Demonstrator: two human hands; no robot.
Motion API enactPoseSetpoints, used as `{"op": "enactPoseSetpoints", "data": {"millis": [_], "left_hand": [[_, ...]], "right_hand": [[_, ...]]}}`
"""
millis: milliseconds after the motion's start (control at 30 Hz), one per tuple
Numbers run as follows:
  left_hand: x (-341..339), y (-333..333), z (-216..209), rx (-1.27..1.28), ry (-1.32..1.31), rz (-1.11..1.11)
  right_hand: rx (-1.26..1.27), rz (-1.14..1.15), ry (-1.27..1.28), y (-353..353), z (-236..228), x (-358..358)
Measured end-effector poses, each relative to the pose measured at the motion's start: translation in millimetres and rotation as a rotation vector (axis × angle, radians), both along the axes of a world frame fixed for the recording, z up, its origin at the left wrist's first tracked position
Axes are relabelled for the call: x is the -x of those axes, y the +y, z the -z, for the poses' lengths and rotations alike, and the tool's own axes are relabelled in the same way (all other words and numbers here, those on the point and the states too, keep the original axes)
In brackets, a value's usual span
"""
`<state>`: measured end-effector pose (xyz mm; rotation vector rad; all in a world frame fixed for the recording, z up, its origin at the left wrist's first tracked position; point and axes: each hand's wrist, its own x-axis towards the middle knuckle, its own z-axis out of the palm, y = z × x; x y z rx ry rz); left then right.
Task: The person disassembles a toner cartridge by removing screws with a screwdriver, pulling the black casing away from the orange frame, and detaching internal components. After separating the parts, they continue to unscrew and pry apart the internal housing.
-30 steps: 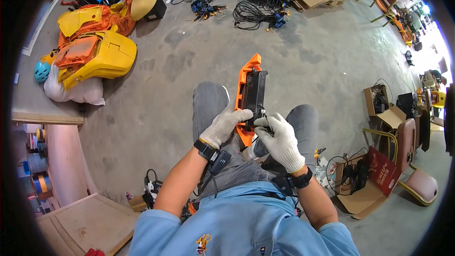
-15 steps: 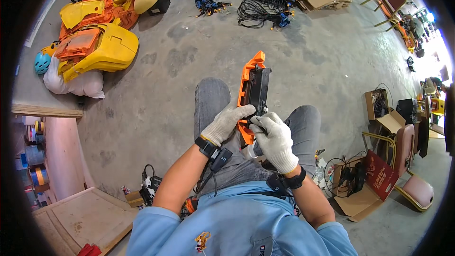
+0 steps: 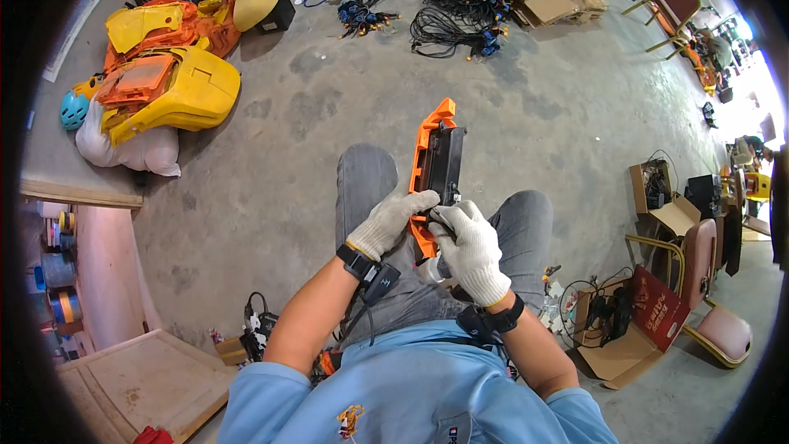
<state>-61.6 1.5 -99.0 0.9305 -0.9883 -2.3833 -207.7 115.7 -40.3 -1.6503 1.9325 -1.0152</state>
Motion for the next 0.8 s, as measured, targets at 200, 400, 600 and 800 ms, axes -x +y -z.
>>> {"op": "enactPoseSetpoints", "data": {"millis": [200, 400, 600, 800], "left_hand": [[6.3, -7.1, -0.4, 0.078, -0.084, 0.036], [9.6, -1.3, -10.4, -0.045, -0.037, -0.021], [-3.5, -1.4, 4.5, -0.014, -0.02, -0.046], [5.2, -3.4, 1.2, 0.02, -0.064, -0.057]], "right_hand": [[-0.039, 0.028, -0.044, -2.8, 3.0, 5.8], [0.073, -0.041, 0.033, -0.8, 5.4, 10.7], [-0.068, -0.094, -0.045, 2.0, 7.5, -2.4], [-0.072, -0.086, -0.07, 2.3, 5.8, 6.6]]}}
